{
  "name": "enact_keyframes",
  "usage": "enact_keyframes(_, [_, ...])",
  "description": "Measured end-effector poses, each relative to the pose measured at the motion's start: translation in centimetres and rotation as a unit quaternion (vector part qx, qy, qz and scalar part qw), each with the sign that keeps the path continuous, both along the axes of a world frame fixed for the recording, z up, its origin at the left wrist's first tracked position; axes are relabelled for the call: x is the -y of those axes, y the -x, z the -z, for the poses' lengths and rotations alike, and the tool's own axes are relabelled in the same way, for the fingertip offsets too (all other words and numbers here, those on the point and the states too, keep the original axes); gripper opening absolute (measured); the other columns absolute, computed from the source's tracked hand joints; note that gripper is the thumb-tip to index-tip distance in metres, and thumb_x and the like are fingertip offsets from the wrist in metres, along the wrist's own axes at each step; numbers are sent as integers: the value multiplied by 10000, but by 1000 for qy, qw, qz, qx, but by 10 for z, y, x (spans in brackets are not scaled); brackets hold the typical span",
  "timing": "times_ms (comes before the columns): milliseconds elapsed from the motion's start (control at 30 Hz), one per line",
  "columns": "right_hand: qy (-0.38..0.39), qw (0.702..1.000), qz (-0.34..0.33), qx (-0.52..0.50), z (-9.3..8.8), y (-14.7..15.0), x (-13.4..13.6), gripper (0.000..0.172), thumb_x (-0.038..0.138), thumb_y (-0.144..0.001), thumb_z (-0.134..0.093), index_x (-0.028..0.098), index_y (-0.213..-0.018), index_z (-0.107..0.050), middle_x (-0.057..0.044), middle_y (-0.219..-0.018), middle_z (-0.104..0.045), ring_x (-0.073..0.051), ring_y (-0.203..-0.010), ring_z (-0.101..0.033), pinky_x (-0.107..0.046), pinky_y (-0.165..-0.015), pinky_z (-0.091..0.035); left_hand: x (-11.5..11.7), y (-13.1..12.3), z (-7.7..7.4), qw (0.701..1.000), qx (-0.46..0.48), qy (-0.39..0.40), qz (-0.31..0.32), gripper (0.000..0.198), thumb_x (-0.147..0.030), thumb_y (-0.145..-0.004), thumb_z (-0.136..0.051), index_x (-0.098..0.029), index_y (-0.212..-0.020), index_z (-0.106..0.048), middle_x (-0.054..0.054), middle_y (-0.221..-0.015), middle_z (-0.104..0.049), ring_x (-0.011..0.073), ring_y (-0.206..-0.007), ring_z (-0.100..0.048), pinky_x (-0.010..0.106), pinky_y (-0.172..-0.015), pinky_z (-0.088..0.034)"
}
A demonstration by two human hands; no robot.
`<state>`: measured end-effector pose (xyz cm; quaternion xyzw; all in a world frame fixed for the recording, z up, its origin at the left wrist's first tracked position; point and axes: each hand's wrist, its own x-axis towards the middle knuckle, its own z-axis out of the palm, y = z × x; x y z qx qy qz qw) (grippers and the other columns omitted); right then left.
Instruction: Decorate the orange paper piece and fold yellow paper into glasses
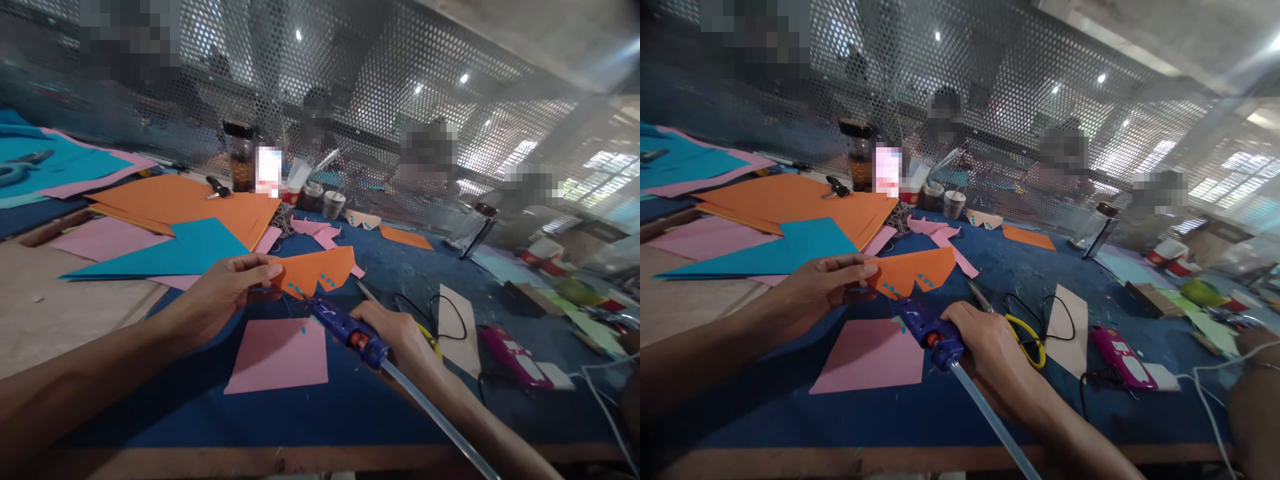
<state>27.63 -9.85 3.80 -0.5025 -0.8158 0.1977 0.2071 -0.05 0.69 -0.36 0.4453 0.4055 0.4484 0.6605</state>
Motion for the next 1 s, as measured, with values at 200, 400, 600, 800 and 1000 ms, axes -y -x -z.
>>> enact_keyframes(200, [7, 1000, -6, -3, 0, 0, 0, 223, 70, -910, -616, 225, -1066, -655, 9, -972, -695, -160, -848, -665, -255, -736, -387, 0, 0, 1, 1000, 0, 1, 4, 282, -407, -705, -936, -200, -834, -795, 21, -870, -752, 143, -795, -702, 232, -698, -607])
enact_keyframes(400, [-5, 1000, -4, -4, 4, 0, 0, 209, 76, -913, -602, 227, -1047, -655, 3, -961, -695, -164, -846, -665, -258, -733, -386, -1, 1, 1, 1000, 0, -3, 6, 300, -433, -694, -942, -205, -821, -795, 13, -850, -749, 141, -797, -706, 227, -698, -607])
enact_keyframes(600, [-9, 1000, -4, -11, 3, 0, 0, 235, 77, -888, -588, 232, -1052, -653, 5, -956, -692, -166, -838, -664, -257, -714, -372, -1, 0, 2, 1000, -3, -3, 6, 291, -428, -696, -941, -210, -823, -797, 9, -836, -748, 146, -796, -705, 237, -695, -609])
enact_keyframes(800, [-7, 1000, 1, -5, 0, -1, 2, 148, 151, -956, -592, 231, -1066, -651, 6, -949, -675, -166, -845, -657, -261, -714, -365, -2, 0, 2, 1000, -3, 0, 0, 285, -430, -690, -944, -222, -818, -798, 0, -833, -749, 142, -792, -706, 242, -705, -608])
enact_keyframes(1000, [10, 1000, -16, -26, -1, 1, 2, 207, 74, -921, -596, 224, -1052, -655, 3, -987, -697, -156, -844, -653, -256, -751, -403, -2, 0, 1, 1000, -7, 1, 0, 285, -429, -697, -938, -218, -821, -793, 13, -840, -756, 148, -793, -705, 241, -692, -601])
